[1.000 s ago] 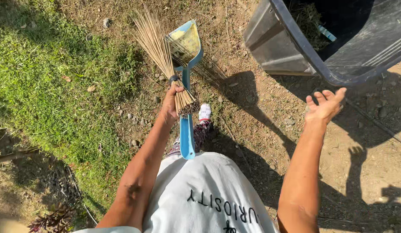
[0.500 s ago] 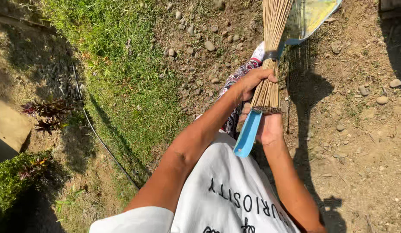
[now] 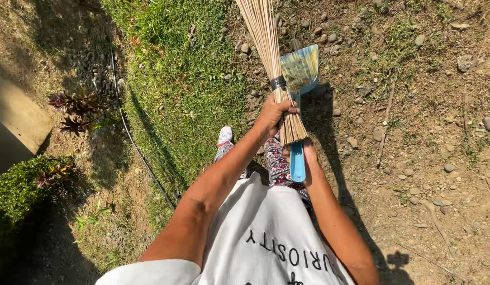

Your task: The person sweeps dirt and debris from the ground into a dustpan using a small broom and then empties the contents into a container.

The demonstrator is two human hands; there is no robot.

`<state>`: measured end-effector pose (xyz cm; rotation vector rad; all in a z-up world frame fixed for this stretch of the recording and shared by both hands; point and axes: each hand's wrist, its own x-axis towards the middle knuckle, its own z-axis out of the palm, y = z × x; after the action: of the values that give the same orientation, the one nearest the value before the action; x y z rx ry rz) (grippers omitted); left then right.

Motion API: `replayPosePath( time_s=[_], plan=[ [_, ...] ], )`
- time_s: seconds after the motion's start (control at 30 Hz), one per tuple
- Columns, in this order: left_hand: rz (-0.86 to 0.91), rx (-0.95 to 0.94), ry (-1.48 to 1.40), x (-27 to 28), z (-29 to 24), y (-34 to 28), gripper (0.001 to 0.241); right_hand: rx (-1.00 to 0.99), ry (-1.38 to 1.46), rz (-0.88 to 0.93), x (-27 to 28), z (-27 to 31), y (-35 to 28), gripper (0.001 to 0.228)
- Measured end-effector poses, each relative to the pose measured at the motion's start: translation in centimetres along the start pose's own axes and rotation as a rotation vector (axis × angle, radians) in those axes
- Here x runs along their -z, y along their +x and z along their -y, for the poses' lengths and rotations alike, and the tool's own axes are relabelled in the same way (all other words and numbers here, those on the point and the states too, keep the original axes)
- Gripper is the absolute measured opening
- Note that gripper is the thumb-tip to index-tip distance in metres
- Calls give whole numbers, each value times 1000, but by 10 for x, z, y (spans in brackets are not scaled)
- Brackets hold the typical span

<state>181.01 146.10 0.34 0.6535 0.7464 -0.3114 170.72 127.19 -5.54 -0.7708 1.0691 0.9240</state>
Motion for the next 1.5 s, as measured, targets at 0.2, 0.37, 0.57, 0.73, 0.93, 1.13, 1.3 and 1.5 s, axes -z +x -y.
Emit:
replayPosePath(
  time_s=[0.2, 0.37, 0.57, 0.73, 0.93, 1.13, 1.3, 1.5],
  plan=[
    [-315, 8, 640, 179, -132, -88, 83, -241, 23, 513, -11, -23, 27, 25],
    [-467, -4, 1016, 361, -220, -184, 86, 2, -262, 191, -19, -69, -4, 26],
    [-527, -23, 980, 497, -256, -198, 74, -75, -170, 144, -55, -84, 21, 33],
    [-326, 263, 1288, 495, -221, -149, 67, -66, 17, 186, -61, -95, 47, 46],
    [227, 319, 1590, 450, -179, -242, 92, -25, 270, 161, -82, -105, 48, 48],
    [65, 245, 1500, 483, -224, -357, 98, -7, 317, 236, -99, -112, 27, 52],
    [-345, 242, 1131, 569, -225, -346, 85, 30, 196, 202, -90, -120, 6, 52],
    [-316, 338, 969, 579, -144, -232, 68, -7, -93, 154, -85, -149, 48, 49]
  ],
)
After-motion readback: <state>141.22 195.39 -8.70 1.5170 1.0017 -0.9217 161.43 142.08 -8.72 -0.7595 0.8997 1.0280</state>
